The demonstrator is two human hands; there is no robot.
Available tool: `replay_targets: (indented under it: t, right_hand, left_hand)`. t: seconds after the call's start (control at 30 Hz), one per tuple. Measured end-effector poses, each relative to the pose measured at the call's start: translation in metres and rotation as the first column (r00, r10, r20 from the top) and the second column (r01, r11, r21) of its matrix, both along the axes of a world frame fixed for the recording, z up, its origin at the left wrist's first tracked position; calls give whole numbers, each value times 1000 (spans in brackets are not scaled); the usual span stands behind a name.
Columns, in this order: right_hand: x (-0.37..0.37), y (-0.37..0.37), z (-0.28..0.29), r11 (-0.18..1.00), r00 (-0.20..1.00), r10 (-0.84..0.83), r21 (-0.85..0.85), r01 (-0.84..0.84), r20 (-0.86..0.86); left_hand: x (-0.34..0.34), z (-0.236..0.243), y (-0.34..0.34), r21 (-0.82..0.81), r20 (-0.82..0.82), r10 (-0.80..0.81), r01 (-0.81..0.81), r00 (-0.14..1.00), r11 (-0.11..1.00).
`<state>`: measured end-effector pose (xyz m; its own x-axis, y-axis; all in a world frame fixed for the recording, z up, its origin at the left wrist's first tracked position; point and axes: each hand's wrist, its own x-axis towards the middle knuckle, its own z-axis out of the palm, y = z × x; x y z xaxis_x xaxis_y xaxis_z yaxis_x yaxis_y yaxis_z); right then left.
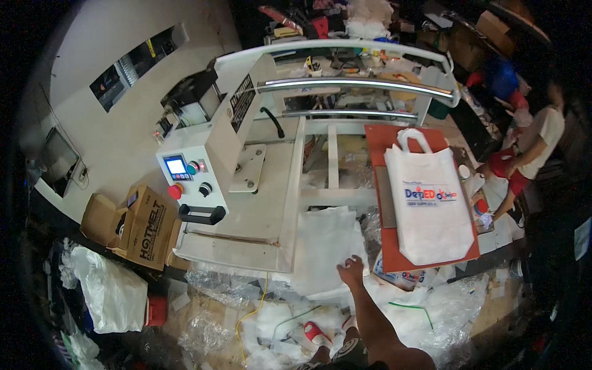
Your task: The person prints designs onto tote bags by placing transfer sheets on the bags, operating a heat press machine to press the designs, and removing the printed bags.
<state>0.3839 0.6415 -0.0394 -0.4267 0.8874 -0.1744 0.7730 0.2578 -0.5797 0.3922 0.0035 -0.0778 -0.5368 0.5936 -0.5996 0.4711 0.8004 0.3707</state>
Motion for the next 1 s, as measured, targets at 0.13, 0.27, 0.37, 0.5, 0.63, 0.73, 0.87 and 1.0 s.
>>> replay_targets:
  t: [0.13, 0.27, 0.37, 0.5, 0.63, 0.73, 0.87, 1.0]
  right_hand:
    - [63, -9, 44, 711, 848, -201, -668, -218, -491]
    - [114, -59, 150, 545, 683, -512, -812, -210, -520]
    - [157, -74, 195, 619, 696, -463, -762, -188, -548]
    - [223, -67, 184, 685, 712, -403, -705, -181, -575]
    - [228, -58, 285, 926, 855, -94, -361, -113, -509]
    - [246, -17, 303, 949, 811, -99, -300, -98, -577]
    - [240, 90, 352, 968, 793, -180, -250, 37, -582]
    - [232, 178, 505, 957, 839, -120, 163, 239, -531]
  left_hand:
    - [-43, 40, 135, 47, 693, 602, -858, 397, 512]
    - [-89, 109, 268, -317, 927, 337, -828, -167, 462]
    - [-96, 133, 335, 20, 1000, -2, -764, 25, 644]
    - [-98, 163, 368, 345, 831, 142, -699, 538, 627]
    - [-98, 244, 387, 612, 459, 56, -362, 887, 703]
    - [-86, 319, 448, 815, 108, 130, -163, 986, 557]
    - [-76, 400, 560, 891, -131, 148, 52, 980, 450]
    - [-61, 520, 652, 912, -390, 371, 299, 843, 279]
